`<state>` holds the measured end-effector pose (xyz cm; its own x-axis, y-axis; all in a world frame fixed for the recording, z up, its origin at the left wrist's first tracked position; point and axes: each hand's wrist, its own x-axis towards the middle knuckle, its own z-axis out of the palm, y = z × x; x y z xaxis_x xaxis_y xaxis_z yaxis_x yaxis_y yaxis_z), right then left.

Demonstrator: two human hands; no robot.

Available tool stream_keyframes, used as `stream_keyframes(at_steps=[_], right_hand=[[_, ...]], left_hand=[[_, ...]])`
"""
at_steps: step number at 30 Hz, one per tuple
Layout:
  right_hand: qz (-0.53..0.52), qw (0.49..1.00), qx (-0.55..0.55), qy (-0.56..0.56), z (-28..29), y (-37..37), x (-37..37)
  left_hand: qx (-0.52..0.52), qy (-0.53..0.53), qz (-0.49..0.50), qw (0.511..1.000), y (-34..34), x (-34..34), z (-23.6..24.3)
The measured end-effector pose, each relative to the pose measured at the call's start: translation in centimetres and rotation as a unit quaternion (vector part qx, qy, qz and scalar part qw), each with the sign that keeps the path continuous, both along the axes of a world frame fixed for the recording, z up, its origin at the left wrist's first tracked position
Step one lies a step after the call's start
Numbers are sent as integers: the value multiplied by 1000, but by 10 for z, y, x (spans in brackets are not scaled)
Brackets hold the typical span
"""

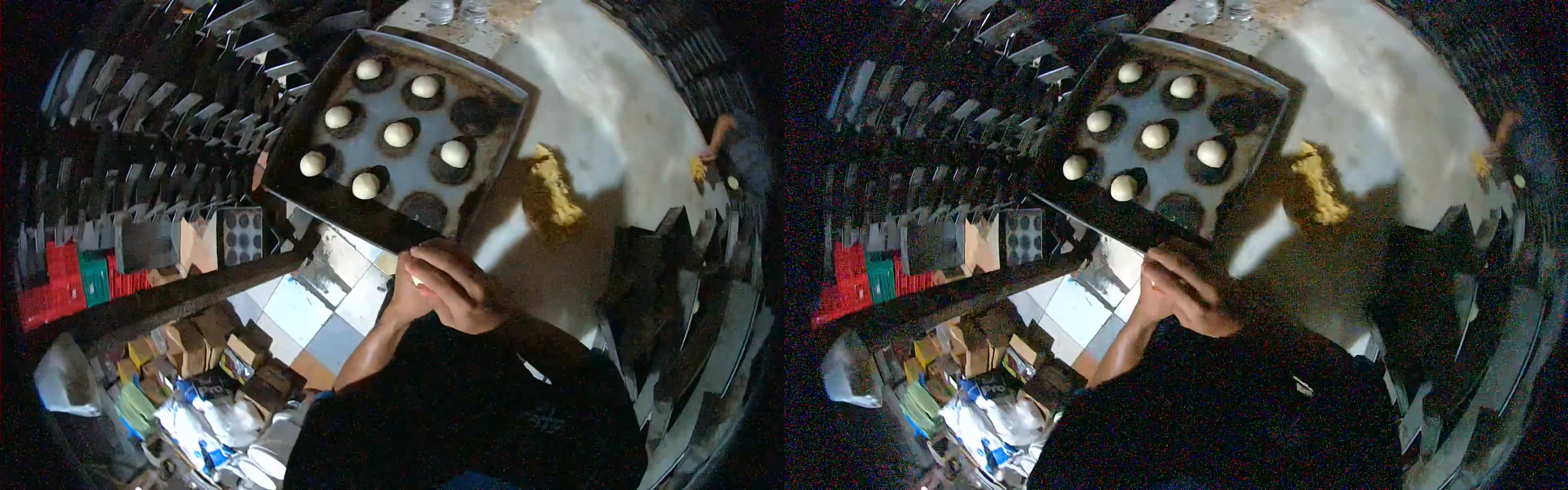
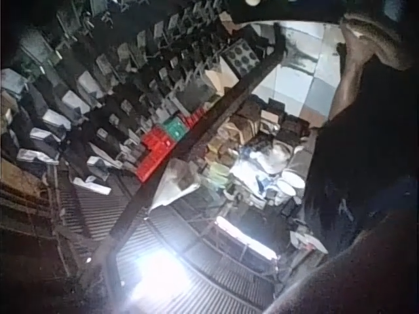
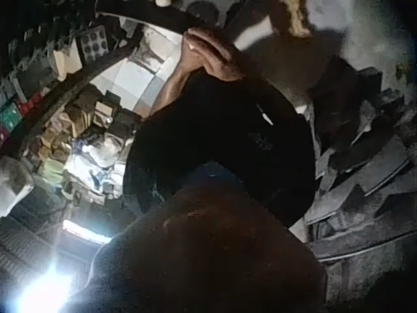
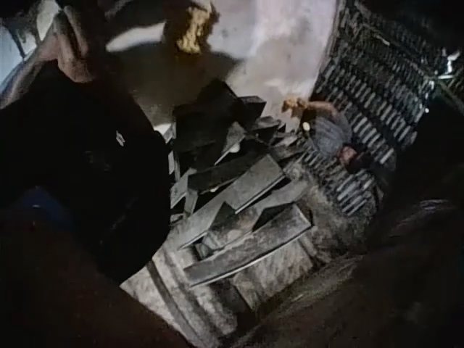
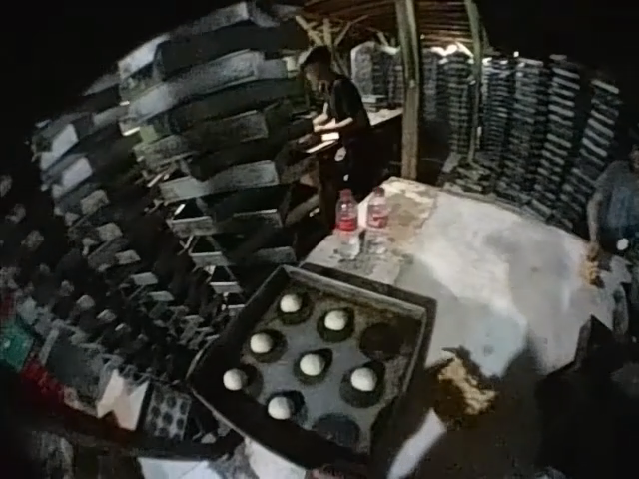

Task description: Portioning, filling, and shaping dough rolls and placing them on baking trays in a bakery production area.

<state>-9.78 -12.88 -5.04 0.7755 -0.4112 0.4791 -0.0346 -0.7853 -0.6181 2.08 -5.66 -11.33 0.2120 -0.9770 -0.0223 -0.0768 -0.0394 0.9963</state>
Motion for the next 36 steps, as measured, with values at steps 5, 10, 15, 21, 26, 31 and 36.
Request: stream_keyframes(at_steps=[5,10,15,21,26,31,36], right_hand=[[-44,964,263,20,-49,-5,18],[49,927,-93,359,-109,-29,35],[3,948,70,310,-82,-22,25],[-129,990,0,-64,-45,135,-74],[-173,984,42,21,-39,260,-253],[-185,956,175,149,-59,328,-395],[-293,899,218,242,-94,394,-534]], left_hand=[[162,136,88,973,54,9,20],[43,107,307,945,128,21,46],[-75,105,307,943,181,-13,51],[-87,113,116,983,209,-104,9],[-45,121,-96,987,223,-209,-6],[-4,56,-247,967,251,-315,11],[-33,-70,-410,909,247,-452,39]])
